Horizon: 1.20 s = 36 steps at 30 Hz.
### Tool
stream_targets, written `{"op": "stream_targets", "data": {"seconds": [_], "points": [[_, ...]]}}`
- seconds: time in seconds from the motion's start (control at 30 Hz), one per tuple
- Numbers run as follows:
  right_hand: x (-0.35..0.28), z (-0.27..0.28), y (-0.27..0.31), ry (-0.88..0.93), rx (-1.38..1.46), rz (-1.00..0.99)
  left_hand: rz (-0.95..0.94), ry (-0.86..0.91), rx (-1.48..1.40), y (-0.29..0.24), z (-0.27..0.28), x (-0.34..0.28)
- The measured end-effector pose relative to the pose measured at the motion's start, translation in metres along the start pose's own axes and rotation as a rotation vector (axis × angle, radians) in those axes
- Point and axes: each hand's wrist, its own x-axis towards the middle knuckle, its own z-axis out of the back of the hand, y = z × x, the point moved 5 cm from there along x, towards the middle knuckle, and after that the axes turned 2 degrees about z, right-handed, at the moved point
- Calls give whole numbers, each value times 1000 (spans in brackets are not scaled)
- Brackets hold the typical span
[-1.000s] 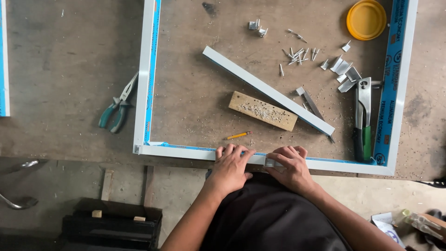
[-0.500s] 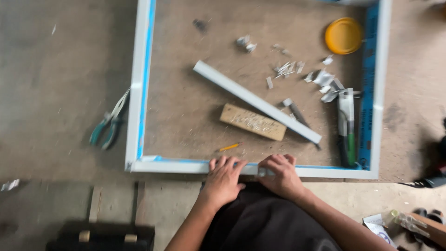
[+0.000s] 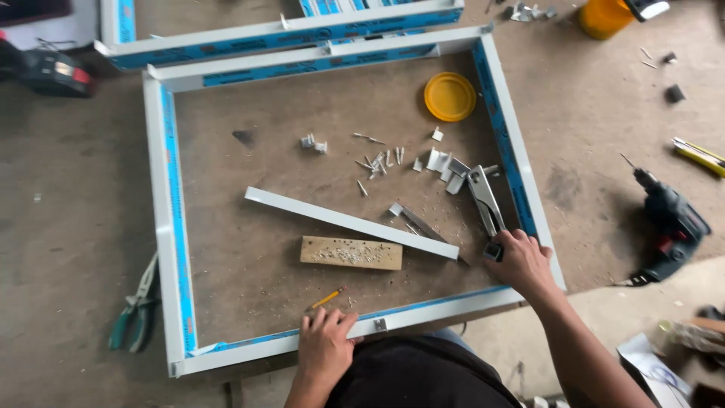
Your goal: Assembling aluminum frames by positioning brackets, marking holes, drilling, and securing with rivets
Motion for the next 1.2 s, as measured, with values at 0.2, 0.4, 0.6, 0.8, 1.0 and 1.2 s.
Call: {"op": "stream_targets", "data": {"seconds": [0.2,0.4,0.6,0.8,1.0,1.2], "points": [[-2,42,103,100,12,391,109,71,-42,-14,-4,4],[24,-21,147,26,-96,611,273,203,-42,-22,13,16],[10,29,157,338,108,358,244,74,-43,-26,21,10],[-25,39,141,456,1272,820,150,141,-47,-19,6,4],[-80,7,155,70,1772,723,65,306,-234,-8,31,-5],[-100,-38,147,-117,1729,749,-80,279,-198,-6,33,-11]]}}
